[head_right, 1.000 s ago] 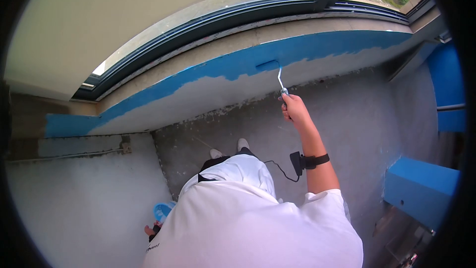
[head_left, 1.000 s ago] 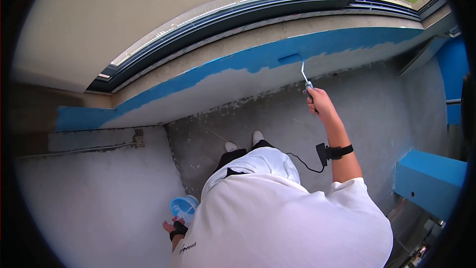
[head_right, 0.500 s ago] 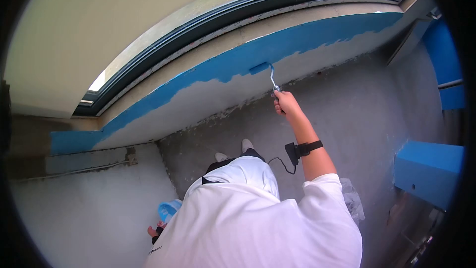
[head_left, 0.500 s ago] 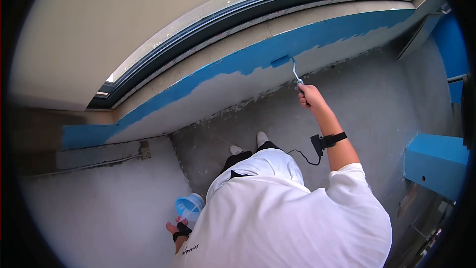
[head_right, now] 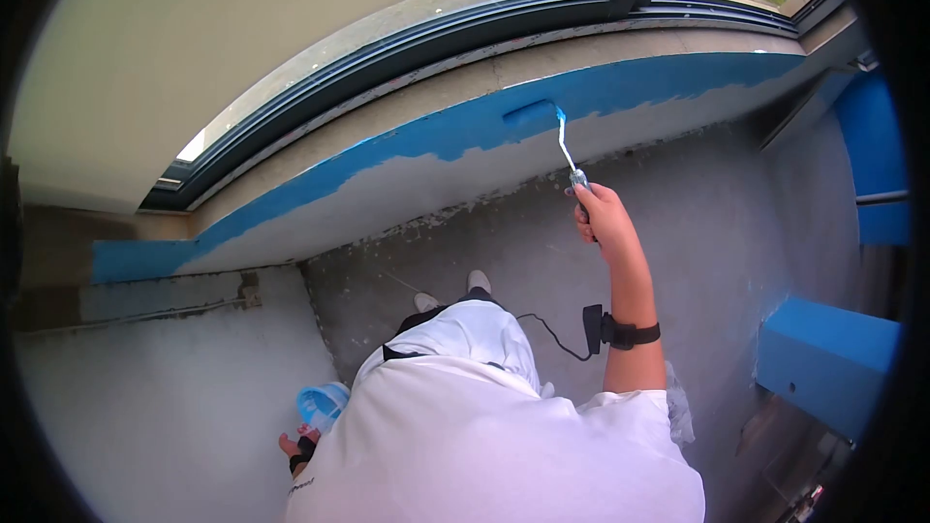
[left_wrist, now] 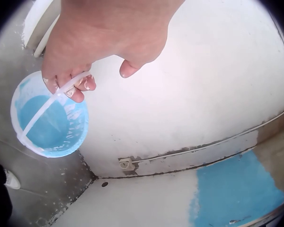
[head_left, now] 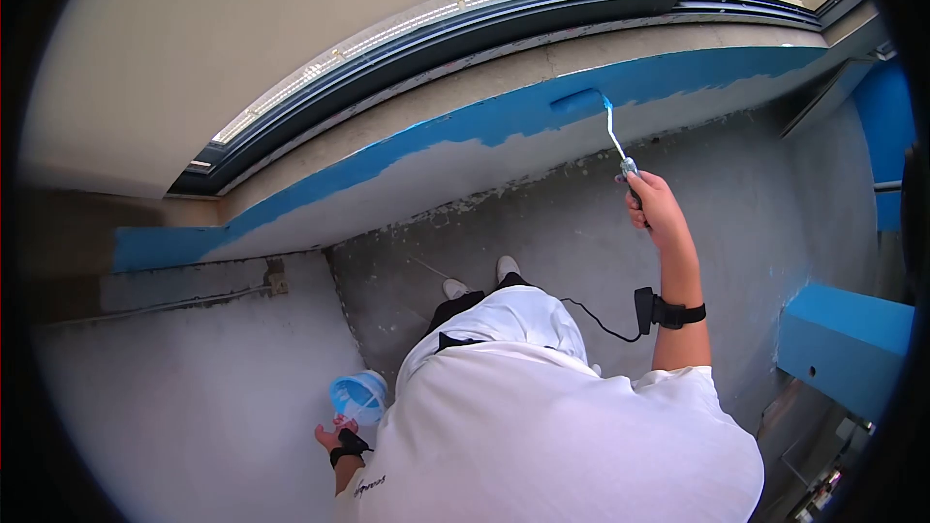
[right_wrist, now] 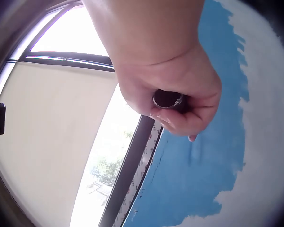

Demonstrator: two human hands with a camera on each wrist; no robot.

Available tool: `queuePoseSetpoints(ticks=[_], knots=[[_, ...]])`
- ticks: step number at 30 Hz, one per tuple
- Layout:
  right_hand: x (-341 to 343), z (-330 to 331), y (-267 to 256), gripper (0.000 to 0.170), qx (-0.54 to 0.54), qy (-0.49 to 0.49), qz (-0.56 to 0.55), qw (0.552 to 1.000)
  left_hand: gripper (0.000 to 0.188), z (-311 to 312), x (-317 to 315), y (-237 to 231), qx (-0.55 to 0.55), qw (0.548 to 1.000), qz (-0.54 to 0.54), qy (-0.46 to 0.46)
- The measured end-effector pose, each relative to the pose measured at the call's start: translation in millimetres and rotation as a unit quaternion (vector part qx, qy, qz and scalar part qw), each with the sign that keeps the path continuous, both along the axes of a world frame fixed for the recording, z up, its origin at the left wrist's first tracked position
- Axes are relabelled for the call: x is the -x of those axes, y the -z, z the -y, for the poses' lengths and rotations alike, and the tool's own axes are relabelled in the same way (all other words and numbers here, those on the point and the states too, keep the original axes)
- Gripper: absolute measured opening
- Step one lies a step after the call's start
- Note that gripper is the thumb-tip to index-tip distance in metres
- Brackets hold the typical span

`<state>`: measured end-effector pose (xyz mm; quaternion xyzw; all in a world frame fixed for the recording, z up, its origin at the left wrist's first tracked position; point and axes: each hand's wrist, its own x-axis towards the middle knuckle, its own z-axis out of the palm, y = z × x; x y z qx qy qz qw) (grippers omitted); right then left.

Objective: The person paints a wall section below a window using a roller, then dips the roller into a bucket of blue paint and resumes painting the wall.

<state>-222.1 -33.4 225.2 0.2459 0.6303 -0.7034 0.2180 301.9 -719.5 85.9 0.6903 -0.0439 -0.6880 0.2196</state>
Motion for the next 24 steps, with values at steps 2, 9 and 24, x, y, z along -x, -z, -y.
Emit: queuePoseSetpoints(ticks=[2,9,24], knots=[[1,2,2,0.022,-0.005,-0.005,0.000,1.000,0.052,2,-4,4,-0.007,1.000,0.005,-0.016],[1,30,35,0.021,-0.023,0.036,-0.003,0.999,0.053,1,34,3,-0.003,0.999,0.020,0.039],[-9,-4,-13,0.022,0.015,0.041,-0.016,0.999,0.054,19,40,9,0.005,0.999,-0.006,0.041]])
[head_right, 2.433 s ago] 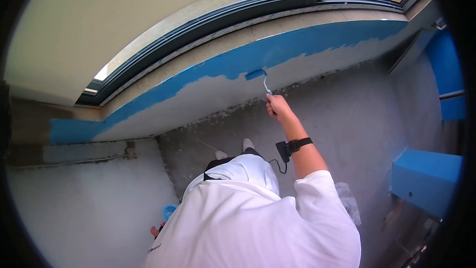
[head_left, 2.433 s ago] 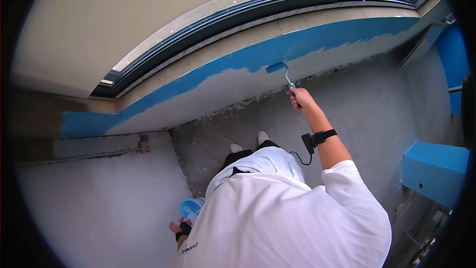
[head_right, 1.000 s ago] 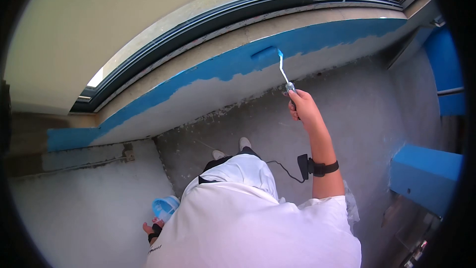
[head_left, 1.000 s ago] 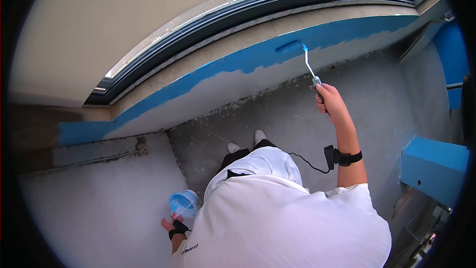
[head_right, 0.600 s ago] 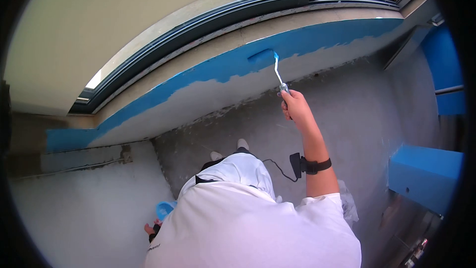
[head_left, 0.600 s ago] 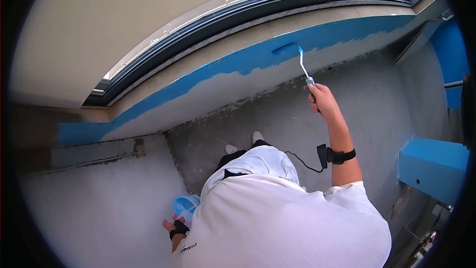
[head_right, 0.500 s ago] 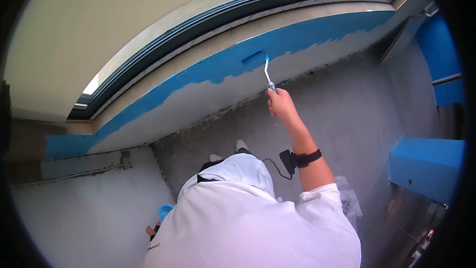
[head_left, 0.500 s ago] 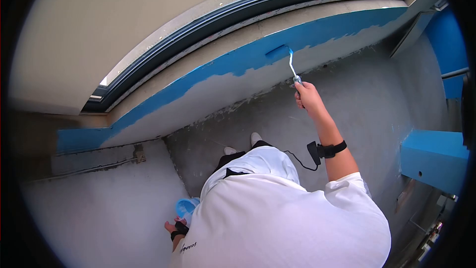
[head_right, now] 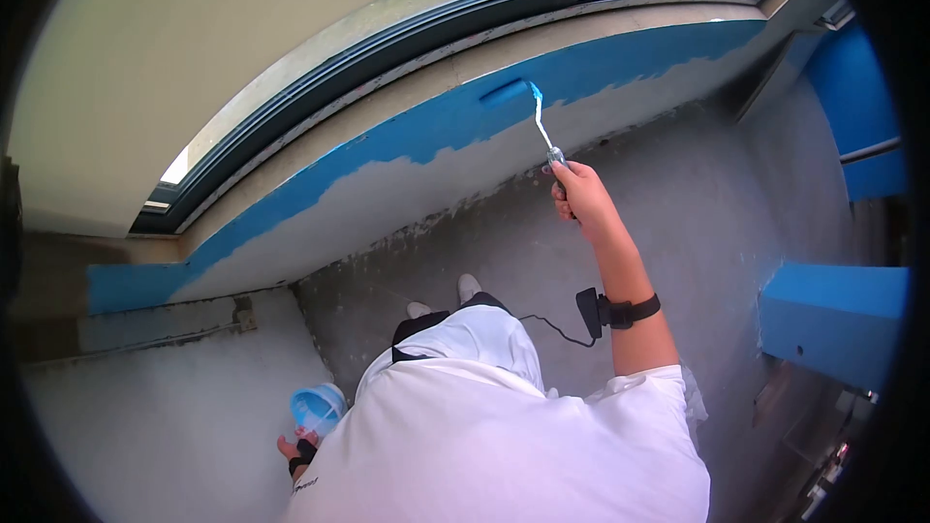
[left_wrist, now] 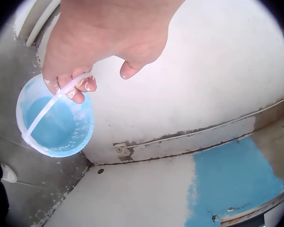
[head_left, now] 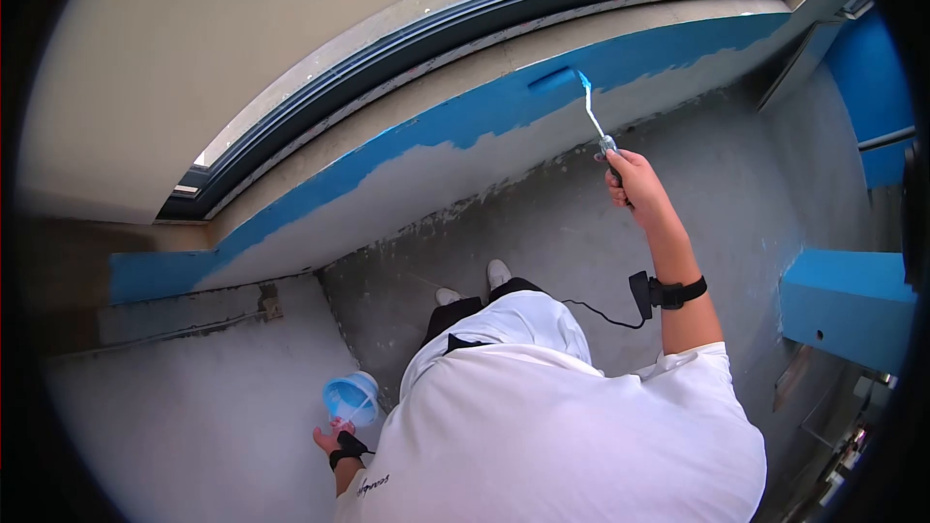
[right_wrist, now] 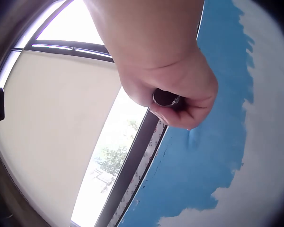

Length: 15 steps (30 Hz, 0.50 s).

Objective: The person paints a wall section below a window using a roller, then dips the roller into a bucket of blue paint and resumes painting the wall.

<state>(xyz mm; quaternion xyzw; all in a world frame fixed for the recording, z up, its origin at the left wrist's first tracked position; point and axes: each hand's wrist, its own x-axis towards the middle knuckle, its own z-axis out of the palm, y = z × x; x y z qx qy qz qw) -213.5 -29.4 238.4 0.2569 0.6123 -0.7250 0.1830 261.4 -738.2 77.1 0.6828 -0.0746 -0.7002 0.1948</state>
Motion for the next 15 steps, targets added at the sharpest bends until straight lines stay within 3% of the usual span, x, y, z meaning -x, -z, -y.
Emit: queuePoseSetpoints(ticks=[2,6,8,11,15], knots=[[9,-3,13,0.023,0.005,-0.001,0.016,1.000,0.052,-3,0,-12,-0.012,0.997,-0.039,0.058],[36,0,67,0.022,-0.028,-0.018,0.035,0.999,0.051,-7,2,-25,-0.019,0.996,-0.055,0.061],[48,3,84,0.020,-0.020,0.022,0.092,0.995,0.051,-8,0,-27,0.003,0.993,-0.044,0.109],[57,7,101,0.020,-0.037,0.034,0.112,0.992,0.053,-14,0,-34,-0.048,0.997,-0.048,0.025],[53,-3,106,0.019,-0.006,0.033,0.107,0.994,0.053,-12,-23,-21,-0.024,0.997,-0.056,0.036]])
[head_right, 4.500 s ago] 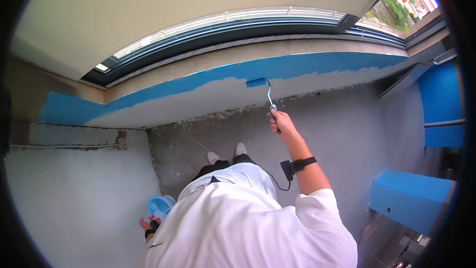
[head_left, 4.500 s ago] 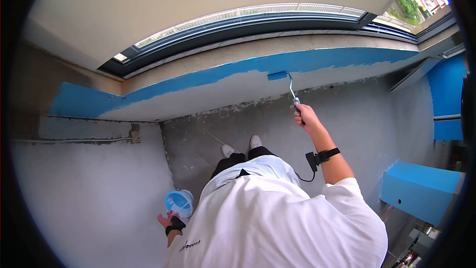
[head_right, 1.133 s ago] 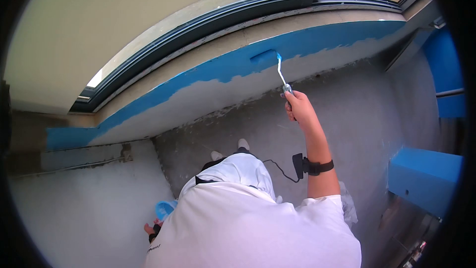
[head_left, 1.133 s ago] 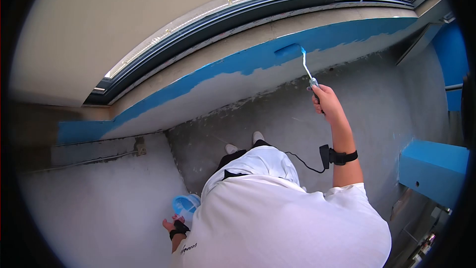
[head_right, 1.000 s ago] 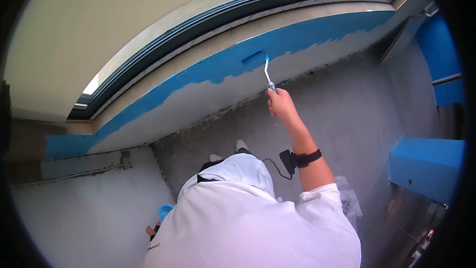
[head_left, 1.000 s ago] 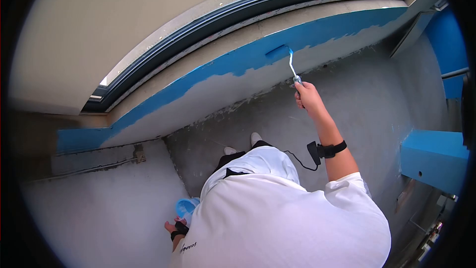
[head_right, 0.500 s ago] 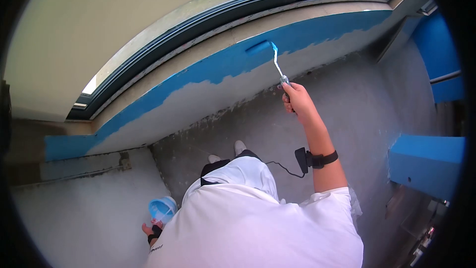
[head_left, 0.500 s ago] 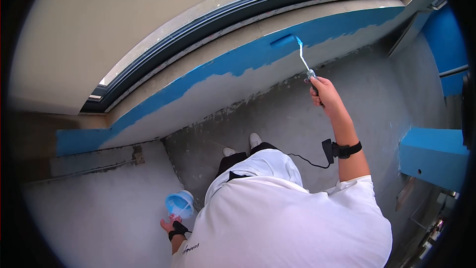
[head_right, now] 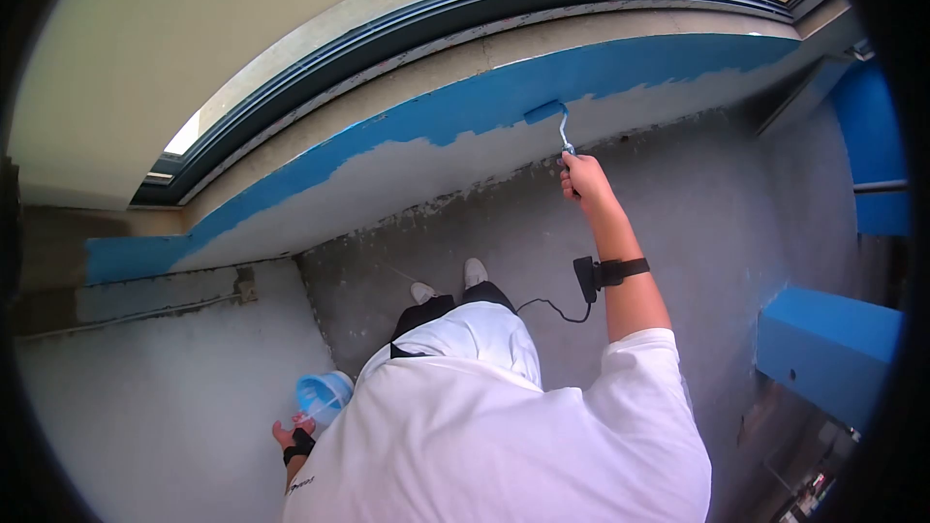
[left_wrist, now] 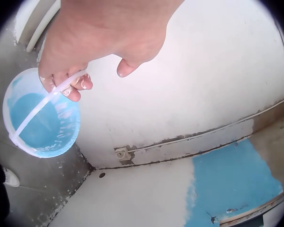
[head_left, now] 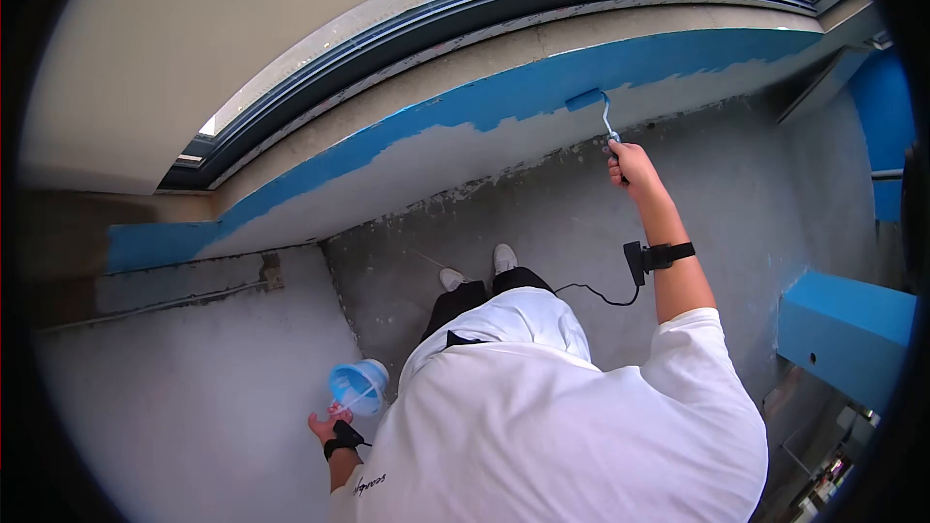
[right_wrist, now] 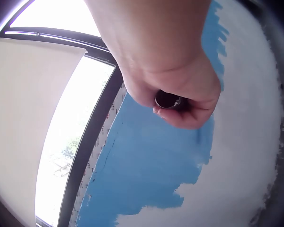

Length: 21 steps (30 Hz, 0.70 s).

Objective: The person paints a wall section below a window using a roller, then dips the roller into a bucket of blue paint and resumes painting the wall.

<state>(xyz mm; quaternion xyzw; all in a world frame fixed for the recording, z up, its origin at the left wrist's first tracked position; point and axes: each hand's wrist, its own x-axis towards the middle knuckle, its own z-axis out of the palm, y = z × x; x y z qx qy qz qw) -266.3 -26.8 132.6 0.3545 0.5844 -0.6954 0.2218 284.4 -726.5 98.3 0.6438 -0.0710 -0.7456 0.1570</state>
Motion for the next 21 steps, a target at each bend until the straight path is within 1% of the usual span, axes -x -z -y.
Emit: queuePoseSetpoints(ticks=[2,3,4,5,7,8,10,11,12,14,15,17,21], knots=[[-14,-8,-21,0.020,0.016,-0.006,-0.019,1.000,0.053,-10,5,-5,0.030,0.996,0.067,-0.040],[-23,-10,-36,0.020,0.032,-0.013,-0.039,0.999,0.053,-10,4,-4,0.030,0.996,0.067,-0.041],[-32,-8,-58,0.022,0.018,-0.015,-0.049,0.999,0.052,-7,1,-2,0.012,0.994,0.077,-0.079],[-39,-8,-69,0.022,0.019,-0.016,-0.049,0.998,0.052,-4,-4,0,-0.006,0.989,0.088,-0.118],[-47,-8,-80,0.024,0.032,-0.037,-0.088,0.995,0.052,-12,-6,-6,-0.002,0.988,0.085,-0.127],[-47,-6,-78,0.024,0.033,-0.040,-0.087,0.995,0.052,-18,-7,-9,0.001,0.988,0.080,-0.135],[-43,1,-67,0.025,0.004,-0.042,-0.086,0.995,0.051,-20,-15,-12,-0.010,0.988,0.066,-0.138],[-39,3,-53,0.025,0.005,-0.048,-0.088,0.995,0.050,-21,-20,-12,-0.019,0.989,0.051,-0.138],[-33,4,-32,0.025,-0.012,-0.039,-0.066,0.997,0.050,-24,-25,-11,-0.018,0.988,0.048,-0.143],[-19,7,-1,0.023,-0.044,-0.021,-0.038,0.998,0.047,-33,-32,-13,0.045,0.994,0.072,-0.073],[-12,5,13,0.023,-0.041,-0.028,-0.040,0.998,0.047,-35,-34,-16,0.047,0.993,0.071,-0.081],[4,-6,43,0.023,-0.060,-0.022,-0.008,0.998,0.046,-30,-47,-21,0.006,0.994,0.062,-0.095],[10,-17,64,0.024,-0.032,-0.022,0.014,0.999,0.046,-37,-37,-39,0.026,0.990,0.065,-0.120]])
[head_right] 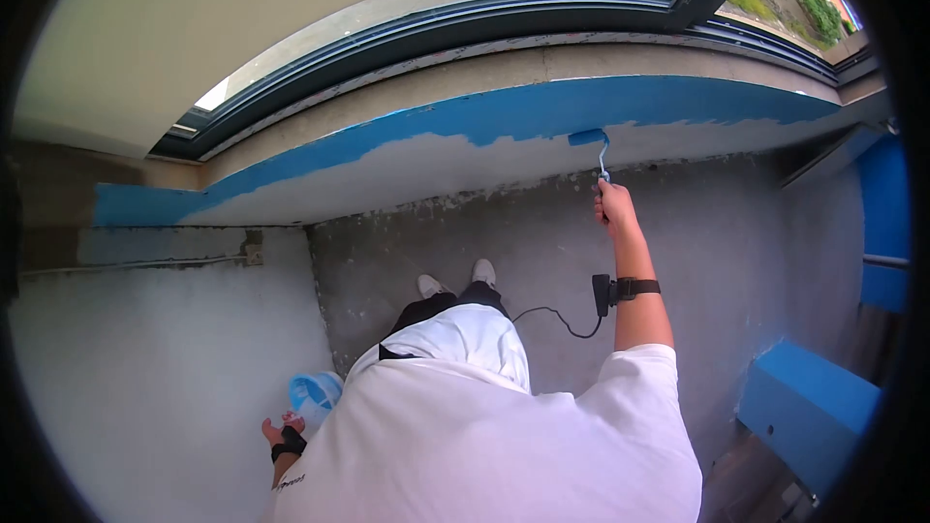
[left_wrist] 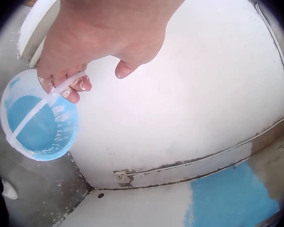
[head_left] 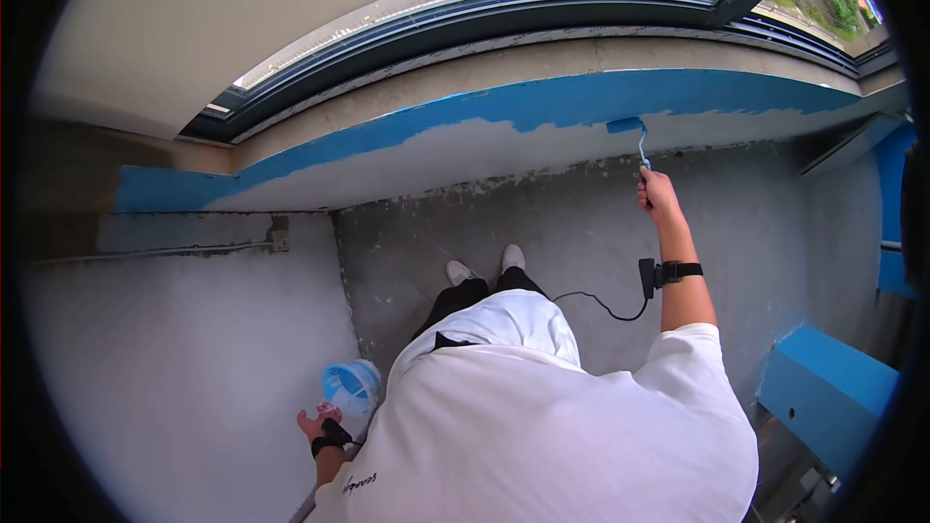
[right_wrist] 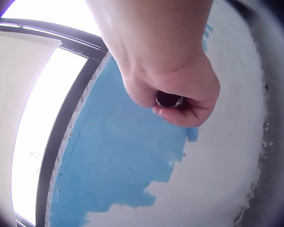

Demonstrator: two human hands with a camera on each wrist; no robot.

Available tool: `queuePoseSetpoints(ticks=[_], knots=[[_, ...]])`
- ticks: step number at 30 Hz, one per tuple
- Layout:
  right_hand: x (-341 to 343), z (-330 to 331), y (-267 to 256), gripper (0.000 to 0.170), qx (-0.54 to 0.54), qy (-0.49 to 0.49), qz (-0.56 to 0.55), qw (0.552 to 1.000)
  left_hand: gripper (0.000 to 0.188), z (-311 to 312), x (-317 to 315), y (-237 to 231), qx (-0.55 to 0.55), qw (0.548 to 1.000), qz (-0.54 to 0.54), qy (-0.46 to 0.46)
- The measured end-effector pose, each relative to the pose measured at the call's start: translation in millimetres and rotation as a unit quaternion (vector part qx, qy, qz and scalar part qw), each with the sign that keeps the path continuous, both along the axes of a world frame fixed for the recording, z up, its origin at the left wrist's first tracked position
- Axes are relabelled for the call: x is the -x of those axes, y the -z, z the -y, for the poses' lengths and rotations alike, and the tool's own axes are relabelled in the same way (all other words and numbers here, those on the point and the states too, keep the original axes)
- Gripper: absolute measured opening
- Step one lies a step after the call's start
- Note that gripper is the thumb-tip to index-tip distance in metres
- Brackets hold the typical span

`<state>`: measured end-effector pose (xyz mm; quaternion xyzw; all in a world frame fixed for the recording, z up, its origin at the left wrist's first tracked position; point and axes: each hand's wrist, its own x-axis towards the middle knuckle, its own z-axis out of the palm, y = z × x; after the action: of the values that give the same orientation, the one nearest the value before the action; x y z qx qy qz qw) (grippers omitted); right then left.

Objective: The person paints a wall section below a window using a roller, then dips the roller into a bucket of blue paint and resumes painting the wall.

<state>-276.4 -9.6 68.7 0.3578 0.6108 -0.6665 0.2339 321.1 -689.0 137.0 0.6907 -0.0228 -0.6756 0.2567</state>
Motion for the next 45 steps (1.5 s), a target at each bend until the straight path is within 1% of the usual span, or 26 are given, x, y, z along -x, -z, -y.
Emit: queuePoseSetpoints(ticks=[4,8,12,14,15,16,17,18,19,20,22,23,25,26,28,30,31,32,33,34,36,37,39,41,43,45], knots=[[-16,5,-33,0.024,-0.008,-0.014,-0.017,1.000,0.047,3,5,-3,-0.002,0.999,0.036,-0.001],[-49,30,-88,0.025,0.037,-0.063,-0.025,0.997,0.049,6,17,10,-0.024,0.997,0.074,0.005],[-70,62,-94,0.023,0.142,-0.093,0.016,0.985,0.048,26,20,29,-0.027,0.998,0.058,0.012],[-79,79,-95,0.020,0.158,-0.086,0.058,0.982,0.047,36,24,37,-0.021,0.996,0.030,0.086],[-83,86,-98,0.018,0.167,-0.092,0.070,0.979,0.047,41,24,43,-0.027,0.996,0.027,0.079],[-87,94,-101,0.018,0.160,-0.098,0.070,0.980,0.047,48,23,48,-0.041,0.995,0.007,0.095],[-90,102,-105,0.018,0.192,-0.087,0.073,0.975,0.048,51,22,56,-0.056,0.992,-0.014,0.110],[-93,109,-108,0.017,0.224,-0.076,0.075,0.969,0.048,51,20,64,-0.062,0.993,-0.017,0.103],[-95,114,-110,0.019,0.247,-0.054,0.083,0.964,0.050,50,21,70,-0.022,0.991,-0.007,0.132],[-97,120,-115,0.019,0.239,-0.060,0.083,0.966,0.053,46,27,72,0.017,0.987,0.003,0.161],[-98,132,-127,0.021,0.260,-0.012,0.085,0.962,0.052,45,36,81,0.000,0.991,0.003,0.131],[-99,138,-133,0.021,0.253,-0.019,0.084,0.964,0.052,48,37,85,-0.005,0.990,-0.028,0.140],[-96,154,-146,0.022,0.253,0.021,0.077,0.964,0.054,55,39,90,-0.007,0.983,-0.086,0.165],[-94,162,-149,0.022,0.251,0.012,0.072,0.965,0.054,56,43,92,-0.007,0.983,-0.093,0.157],[-93,174,-150,0.022,0.217,0.027,0.058,0.974,0.054,59,53,94,-0.006,0.993,-0.021,0.114],[-90,184,-144,0.023,0.219,0.033,0.060,0.973,0.054,59,59,97,-0.006,0.996,-0.020,0.089],[-87,186,-138,0.023,0.193,0.027,0.050,0.979,0.054,58,59,98,-0.007,0.998,-0.012,0.068],[-81,190,-130,0.023,0.168,0.021,0.042,0.985,0.054,62,51,110,-0.007,0.998,-0.017,0.064],[-74,193,-120,0.024,0.158,0.038,0.060,0.985,0.052,66,42,121,-0.020,0.998,-0.034,0.048],[-64,196,-107,0.024,0.159,0.032,0.057,0.985,0.050,70,36,130,-0.033,0.998,-0.053,0.031],[-50,199,-77,0.026,0.158,0.053,0.096,0.981,0.047,66,37,123,-0.033,0.998,-0.040,0.039],[-45,202,-66,0.026,0.158,0.050,0.096,0.981,0.044,64,37,117,-0.034,0.998,-0.024,0.051],[-37,209,-54,0.028,0.166,0.074,0.122,0.976,0.042,63,36,113,-0.026,0.999,-0.010,0.043],[-38,205,-56,0.028,0.180,0.065,0.132,0.972,0.039,70,33,119,-0.021,0.999,0.002,0.035],[-47,194,-65,0.027,0.189,0.054,0.142,0.970,0.038,78,19,133,-0.034,0.999,-0.025,-0.034],[-60,186,-103,0.026,0.164,0.017,0.112,0.980,0.037,75,18,129,-0.035,0.998,-0.015,-0.049]])
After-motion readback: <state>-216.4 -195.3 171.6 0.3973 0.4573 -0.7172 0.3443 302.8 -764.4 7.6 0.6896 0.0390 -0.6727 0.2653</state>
